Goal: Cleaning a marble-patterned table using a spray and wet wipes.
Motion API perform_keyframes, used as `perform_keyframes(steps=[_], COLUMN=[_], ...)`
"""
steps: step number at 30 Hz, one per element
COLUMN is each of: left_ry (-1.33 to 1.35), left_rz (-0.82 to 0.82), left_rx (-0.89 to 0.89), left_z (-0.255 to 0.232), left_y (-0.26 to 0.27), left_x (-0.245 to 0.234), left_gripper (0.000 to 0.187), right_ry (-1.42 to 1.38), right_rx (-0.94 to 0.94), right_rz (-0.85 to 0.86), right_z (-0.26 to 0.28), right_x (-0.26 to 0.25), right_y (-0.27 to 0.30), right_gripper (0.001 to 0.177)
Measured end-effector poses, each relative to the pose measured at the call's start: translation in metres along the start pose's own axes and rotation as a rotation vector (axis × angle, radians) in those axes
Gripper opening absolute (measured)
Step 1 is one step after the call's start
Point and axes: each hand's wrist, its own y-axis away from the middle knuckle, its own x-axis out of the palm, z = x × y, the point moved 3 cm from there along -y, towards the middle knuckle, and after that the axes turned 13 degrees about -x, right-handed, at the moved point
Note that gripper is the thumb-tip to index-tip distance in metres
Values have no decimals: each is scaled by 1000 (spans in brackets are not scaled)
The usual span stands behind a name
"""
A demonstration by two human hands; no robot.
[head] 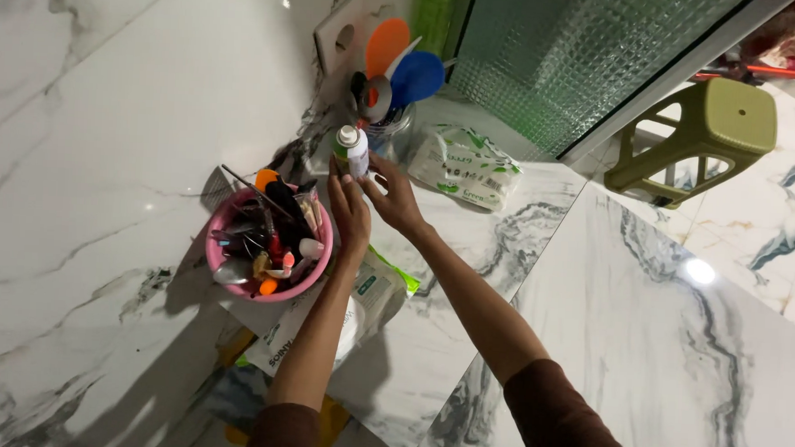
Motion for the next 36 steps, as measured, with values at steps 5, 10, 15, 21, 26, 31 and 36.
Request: perform_keyframes(steps=[5, 10, 15, 21, 26, 31, 36], left_ry=[9, 58, 222, 334, 255, 157, 15], left_rz=[65, 160, 445, 622, 745, 851, 937], left_rx=[-8, -65, -74, -76, -17, -64, -43], left_z=[-11, -32, -62, -100, -154, -142, -159], left_y=[7, 36, 87, 181, 251, 294, 329], left_x=[0, 11, 50, 97, 107, 134, 147], left_gripper=[55, 55, 57, 52, 42, 37, 34], right_ry=[-43, 62, 64, 71, 311, 377, 94], right_rx=[-13, -85, -104, -153, -56, 9, 72], right_rz=[-35, -136, -266, -492, -593, -686, -766], right_z=[18, 50, 93, 129, 176, 196, 204], right_x=[-3, -26, -73, -128, -163, -185, -216], right_y=[4, 38, 95, 184, 250, 300, 322], right_gripper=[52, 42, 41, 39, 35, 39, 55])
